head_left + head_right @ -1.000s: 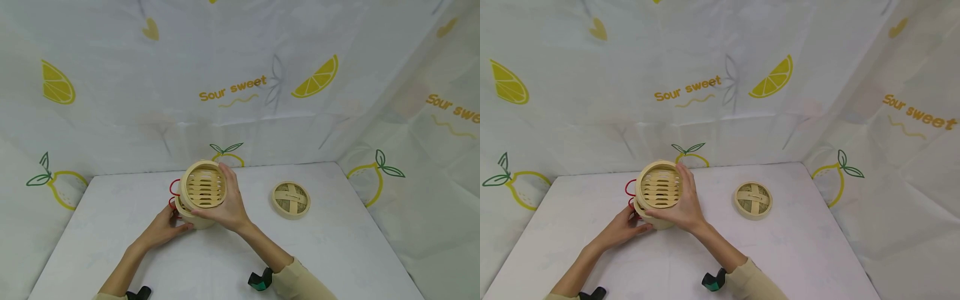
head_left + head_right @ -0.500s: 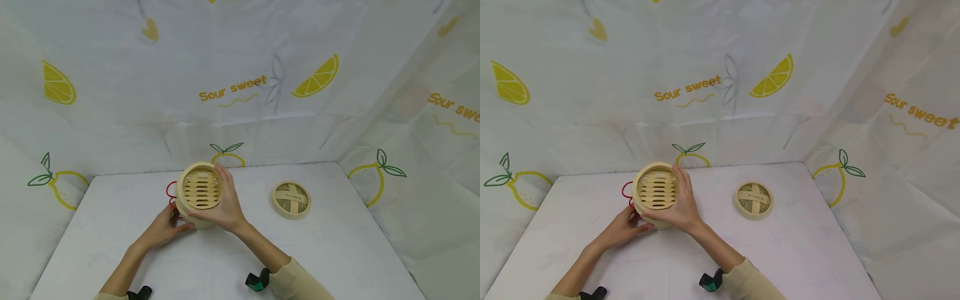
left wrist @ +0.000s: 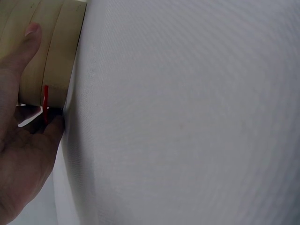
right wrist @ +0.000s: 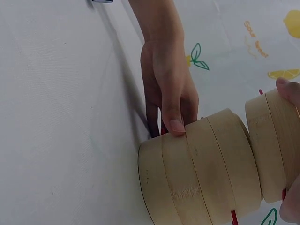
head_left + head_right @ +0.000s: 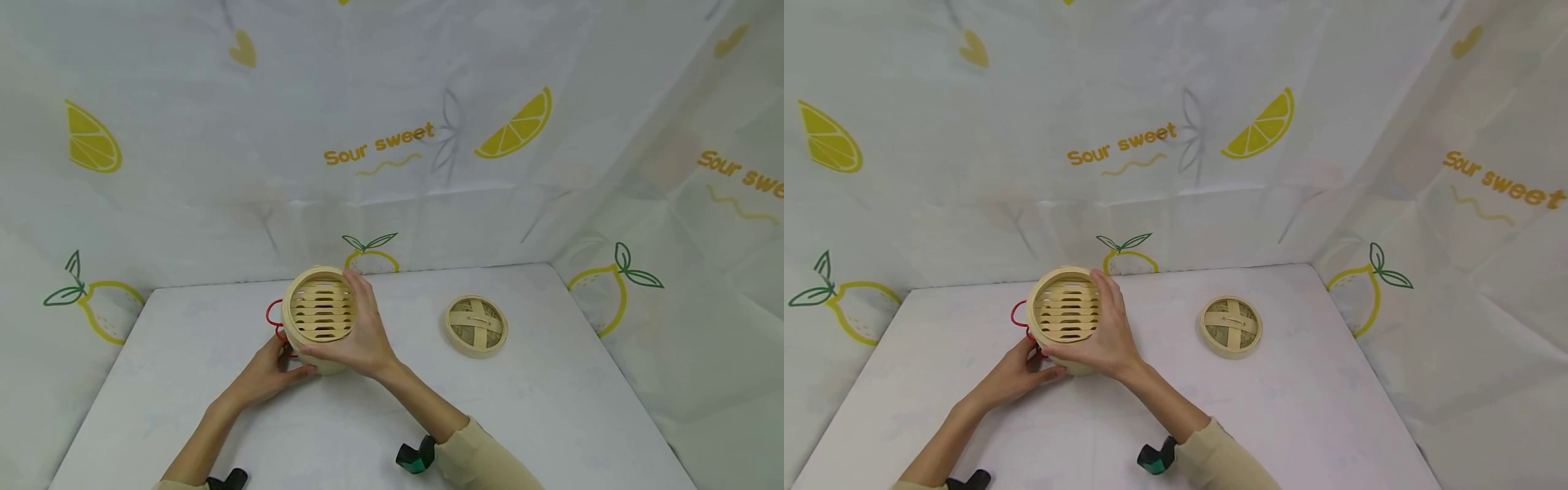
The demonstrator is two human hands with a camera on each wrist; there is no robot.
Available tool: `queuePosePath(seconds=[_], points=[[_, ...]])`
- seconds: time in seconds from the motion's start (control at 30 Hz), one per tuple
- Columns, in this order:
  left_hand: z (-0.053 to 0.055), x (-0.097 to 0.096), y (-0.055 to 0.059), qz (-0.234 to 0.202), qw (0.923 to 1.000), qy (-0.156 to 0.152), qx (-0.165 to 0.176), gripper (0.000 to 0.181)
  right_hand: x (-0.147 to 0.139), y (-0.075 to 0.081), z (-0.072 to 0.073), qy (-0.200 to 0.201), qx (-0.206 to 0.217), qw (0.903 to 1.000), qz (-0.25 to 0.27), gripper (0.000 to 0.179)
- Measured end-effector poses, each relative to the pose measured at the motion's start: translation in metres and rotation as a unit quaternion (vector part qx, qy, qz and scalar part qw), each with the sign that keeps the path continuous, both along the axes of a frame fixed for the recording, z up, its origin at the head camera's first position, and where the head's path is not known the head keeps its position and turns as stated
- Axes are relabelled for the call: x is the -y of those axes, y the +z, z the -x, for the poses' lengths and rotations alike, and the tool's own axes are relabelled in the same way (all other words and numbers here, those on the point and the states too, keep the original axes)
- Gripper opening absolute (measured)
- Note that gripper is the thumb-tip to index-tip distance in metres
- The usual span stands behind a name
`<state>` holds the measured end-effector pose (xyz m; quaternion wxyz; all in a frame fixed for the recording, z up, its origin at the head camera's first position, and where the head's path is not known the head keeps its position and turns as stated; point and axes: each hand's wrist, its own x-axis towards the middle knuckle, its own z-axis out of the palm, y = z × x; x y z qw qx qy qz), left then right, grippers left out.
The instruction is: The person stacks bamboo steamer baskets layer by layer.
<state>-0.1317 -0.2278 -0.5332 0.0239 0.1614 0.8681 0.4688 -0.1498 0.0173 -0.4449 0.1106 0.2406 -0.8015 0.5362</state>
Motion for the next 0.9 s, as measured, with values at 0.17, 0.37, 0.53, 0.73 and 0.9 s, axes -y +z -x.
queuePosePath(seconds=[0.17, 0.37, 0.53, 0.73, 0.9], points=[[-0.0002, 0.0001, -0.0004, 0.005, 1.0000, 0.002, 0.003, 0.085, 0.0009, 0.0002, 0.0011, 0.001, -0.003, 0.9999, -0.011, 0.134], [-0.0006, -0.0002, 0.0002, 0.008, 1.0000, 0.003, 0.003, 0.086, 0.0026, 0.0012, 0.0013, -0.003, 0.004, 0.9997, -0.024, 0.134], [-0.0003, 0.0001, -0.0001, 0.003, 1.0000, 0.000, -0.003, 0.087, 0.0040, 0.0024, 0.0019, -0.007, 0.017, 0.9994, -0.029, 0.133], [-0.0001, -0.0001, -0.0006, -0.001, 1.0000, 0.001, -0.007, 0.086, 0.0057, 0.0041, 0.0015, -0.005, 0.020, 0.9988, -0.043, 0.133], [-0.0004, -0.0005, -0.0002, 0.004, 1.0000, 0.003, -0.004, 0.090, 0.0064, 0.0050, 0.0019, -0.008, 0.035, 0.9979, -0.054, 0.135]])
